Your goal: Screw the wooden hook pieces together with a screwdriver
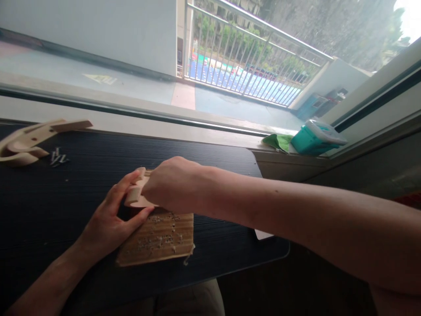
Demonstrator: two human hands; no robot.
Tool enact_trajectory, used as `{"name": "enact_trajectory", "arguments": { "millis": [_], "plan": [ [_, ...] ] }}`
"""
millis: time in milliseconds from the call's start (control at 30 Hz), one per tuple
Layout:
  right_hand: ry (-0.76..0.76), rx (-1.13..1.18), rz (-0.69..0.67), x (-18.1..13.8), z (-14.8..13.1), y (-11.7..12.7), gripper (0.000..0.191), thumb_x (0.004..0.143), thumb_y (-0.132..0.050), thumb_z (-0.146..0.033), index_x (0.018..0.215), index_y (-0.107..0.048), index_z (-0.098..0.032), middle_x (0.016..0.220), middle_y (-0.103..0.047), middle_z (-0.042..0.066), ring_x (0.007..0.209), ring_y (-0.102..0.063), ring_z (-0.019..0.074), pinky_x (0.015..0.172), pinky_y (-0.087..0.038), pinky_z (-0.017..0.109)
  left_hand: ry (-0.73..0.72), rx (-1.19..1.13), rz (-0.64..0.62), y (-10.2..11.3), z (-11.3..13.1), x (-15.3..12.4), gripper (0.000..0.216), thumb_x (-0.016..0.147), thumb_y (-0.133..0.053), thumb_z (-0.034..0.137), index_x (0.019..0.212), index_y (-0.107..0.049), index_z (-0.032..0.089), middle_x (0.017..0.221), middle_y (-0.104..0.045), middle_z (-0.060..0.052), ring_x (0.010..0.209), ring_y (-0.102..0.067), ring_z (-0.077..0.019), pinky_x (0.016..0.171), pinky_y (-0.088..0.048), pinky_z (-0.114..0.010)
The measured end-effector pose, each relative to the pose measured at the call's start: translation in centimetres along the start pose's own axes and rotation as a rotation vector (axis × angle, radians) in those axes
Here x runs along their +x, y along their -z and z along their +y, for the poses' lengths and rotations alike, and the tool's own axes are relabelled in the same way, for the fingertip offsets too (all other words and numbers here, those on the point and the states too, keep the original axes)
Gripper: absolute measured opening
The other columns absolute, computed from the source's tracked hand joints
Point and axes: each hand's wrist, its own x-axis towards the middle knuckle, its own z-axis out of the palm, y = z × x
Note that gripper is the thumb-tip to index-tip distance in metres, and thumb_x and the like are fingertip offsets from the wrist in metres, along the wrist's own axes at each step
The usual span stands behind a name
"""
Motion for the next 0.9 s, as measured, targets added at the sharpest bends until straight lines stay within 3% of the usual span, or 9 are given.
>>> {"name": "enact_trajectory", "arguments": {
  "millis": [200, 300, 500, 567, 733, 833, 900],
  "plan": [
    [-0.342, 0.251, -0.014, 0.7, -0.3, 0.6, 0.02, 0.076, -0.059, -0.021, 0.091, -0.07, -0.016, 0.071, -0.066, 0.006, 0.066, -0.058, 0.0155, 0.052, -0.035, 0.024, -0.032, 0.018, 0.01, 0.0, -0.2, 0.0, 0.071, 0.081, -0.063, 0.029, 0.144, -0.031, 0.028, 0.137, -0.051, -0.006, 0.122, -0.052, -0.0239, 0.105, -0.045, -0.039],
    [-0.399, 0.211, -0.023, 0.6, -0.7, 1.0, 0.021, 0.075, -0.059, -0.023, 0.09, -0.071, -0.016, 0.074, -0.068, 0.008, 0.07, -0.059, 0.0167, 0.055, -0.038, 0.025, -0.042, 0.012, 0.018, 0.0, -0.3, -0.1, 0.072, 0.08, -0.064, 0.029, 0.144, -0.031, 0.027, 0.139, -0.05, -0.007, 0.123, -0.051, -0.0242, 0.107, -0.043, -0.04],
    [-0.363, -0.069, -0.002, -0.3, -2.1, 2.3, 0.015, 0.077, -0.063, -0.023, 0.087, -0.069, -0.014, 0.076, -0.068, 0.009, 0.071, -0.058, 0.018, 0.058, -0.038, 0.028, -0.018, -0.051, 0.006, -0.1, -0.5, -0.2, 0.072, 0.08, -0.065, 0.029, 0.144, -0.031, 0.028, 0.136, -0.052, -0.008, 0.115, -0.056, -0.023, 0.106, -0.043, -0.041],
    [-0.283, -0.101, 0.013, -0.8, -2.3, 2.3, 0.011, 0.08, -0.06, -0.017, 0.087, -0.068, -0.014, 0.075, -0.067, 0.008, 0.069, -0.057, 0.0168, 0.057, -0.035, 0.028, -0.011, -0.063, 0.003, -0.1, -0.5, -0.2, 0.073, 0.08, -0.065, 0.029, 0.144, -0.031, 0.028, 0.136, -0.052, -0.008, 0.115, -0.056, -0.0234, 0.105, -0.043, -0.042],
    [-0.035, -0.071, 0.096, -1.1, -2.0, 0.8, 0.023, 0.086, -0.045, -0.006, 0.09, -0.066, -0.015, 0.084, -0.068, 0.007, 0.068, -0.054, 0.0139, 0.053, -0.028, 0.028, -0.003, -0.053, -0.003, -0.1, -0.4, -0.2, 0.073, 0.08, -0.065, 0.029, 0.144, -0.032, 0.028, 0.14, -0.048, -0.009, 0.124, -0.05, -0.0259, 0.106, -0.042, -0.041],
    [-0.059, -0.009, 0.114, -0.5, -1.6, 0.0, 0.019, 0.082, -0.05, -0.007, 0.084, -0.067, -0.015, 0.075, -0.067, 0.006, 0.065, -0.054, 0.0138, 0.053, -0.026, 0.028, -0.001, -0.042, -0.006, -0.1, -0.4, -0.1, 0.072, 0.08, -0.065, 0.028, 0.144, -0.032, 0.027, 0.138, -0.049, -0.009, 0.123, -0.051, -0.0257, 0.106, -0.042, -0.041],
    [-0.154, 0.054, 0.11, -0.2, -1.5, -0.1, 0.018, 0.081, -0.051, -0.011, 0.082, -0.069, -0.015, 0.072, -0.067, 0.007, 0.064, -0.055, 0.014, 0.052, -0.026, 0.027, -0.004, -0.032, -0.006, -0.1, -0.4, 0.0, 0.072, 0.08, -0.065, 0.027, 0.144, -0.033, 0.027, 0.137, -0.05, -0.009, 0.122, -0.051, -0.0255, 0.105, -0.042, -0.041]
  ]
}}
